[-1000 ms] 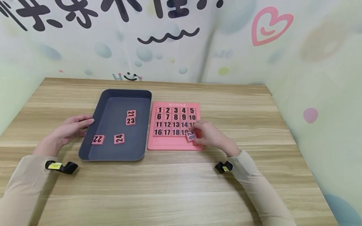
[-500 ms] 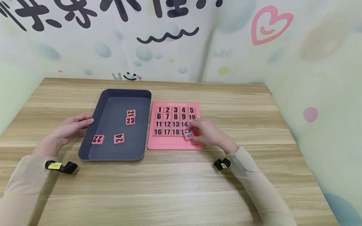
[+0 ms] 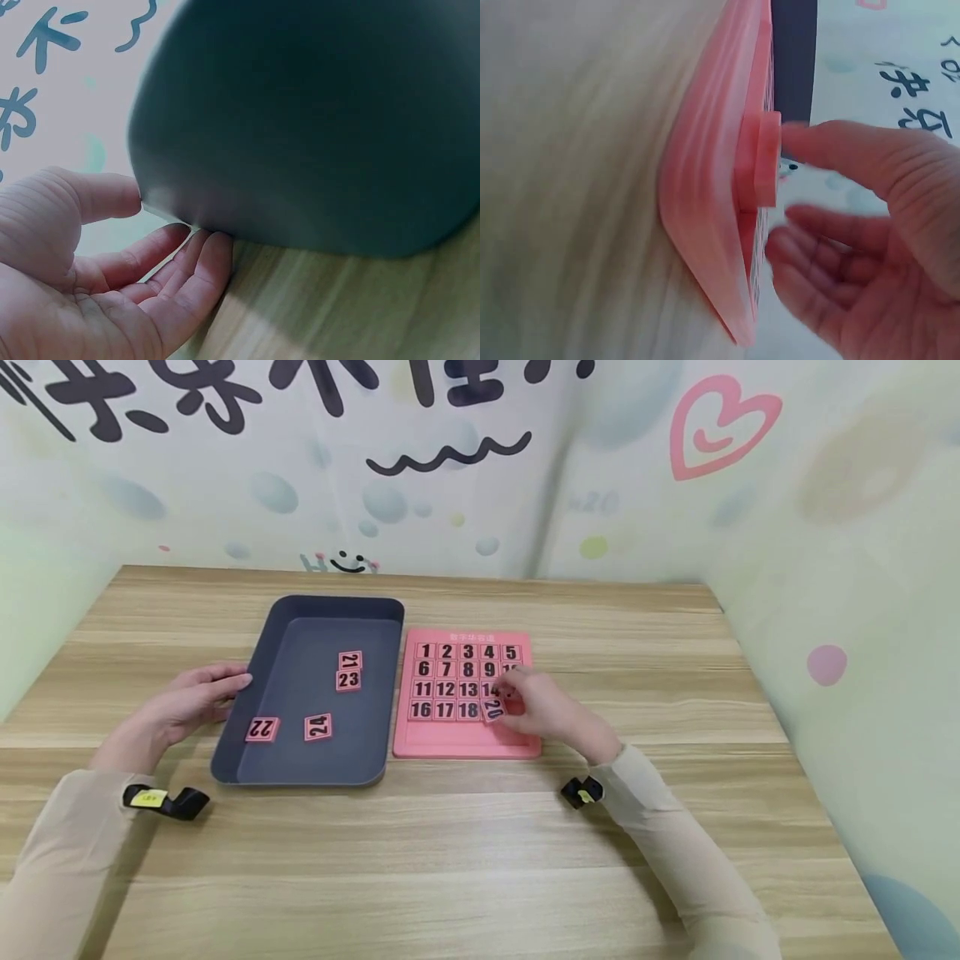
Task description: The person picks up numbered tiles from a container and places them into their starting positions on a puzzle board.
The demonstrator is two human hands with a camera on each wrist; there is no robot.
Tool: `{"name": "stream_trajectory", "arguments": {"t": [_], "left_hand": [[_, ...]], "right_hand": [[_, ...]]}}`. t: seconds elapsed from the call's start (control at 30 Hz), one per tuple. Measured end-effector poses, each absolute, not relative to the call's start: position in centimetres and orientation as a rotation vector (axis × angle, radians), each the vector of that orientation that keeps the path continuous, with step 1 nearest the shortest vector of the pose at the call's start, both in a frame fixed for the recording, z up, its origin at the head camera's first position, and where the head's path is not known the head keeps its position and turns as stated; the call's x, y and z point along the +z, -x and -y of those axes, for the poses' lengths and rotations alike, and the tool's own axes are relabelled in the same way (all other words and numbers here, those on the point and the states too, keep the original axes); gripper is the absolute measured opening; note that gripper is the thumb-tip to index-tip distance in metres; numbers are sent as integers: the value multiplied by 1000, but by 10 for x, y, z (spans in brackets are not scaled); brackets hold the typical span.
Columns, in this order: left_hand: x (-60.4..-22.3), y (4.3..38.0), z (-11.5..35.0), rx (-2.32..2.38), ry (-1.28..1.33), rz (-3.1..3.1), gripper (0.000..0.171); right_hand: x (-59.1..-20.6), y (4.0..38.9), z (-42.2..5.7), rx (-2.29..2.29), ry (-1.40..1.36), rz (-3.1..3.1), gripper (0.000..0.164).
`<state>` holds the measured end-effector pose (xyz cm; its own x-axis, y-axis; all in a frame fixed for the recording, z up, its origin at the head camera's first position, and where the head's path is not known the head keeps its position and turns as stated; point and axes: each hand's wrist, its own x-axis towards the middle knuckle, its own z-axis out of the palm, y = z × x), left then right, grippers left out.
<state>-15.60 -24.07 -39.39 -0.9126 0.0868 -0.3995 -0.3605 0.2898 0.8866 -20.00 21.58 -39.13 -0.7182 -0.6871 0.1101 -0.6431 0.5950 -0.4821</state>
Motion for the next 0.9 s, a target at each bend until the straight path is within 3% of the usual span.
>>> {"name": "stream_trajectory", "arguments": {"t": [0.13,0.3,0.9], "left_hand": [[-394,156,241,1678,251,-2185,65],[-395,155,241,1681,246,-2176,66],[-394,155,241,1650,225,-2202,66]], "right_hand": [[-390,194,-209,-794,895,-2807,35],[-389,190,-201,-659,777,-2885,36],[-386,188,-214,-716,864,-2835,24]]}}
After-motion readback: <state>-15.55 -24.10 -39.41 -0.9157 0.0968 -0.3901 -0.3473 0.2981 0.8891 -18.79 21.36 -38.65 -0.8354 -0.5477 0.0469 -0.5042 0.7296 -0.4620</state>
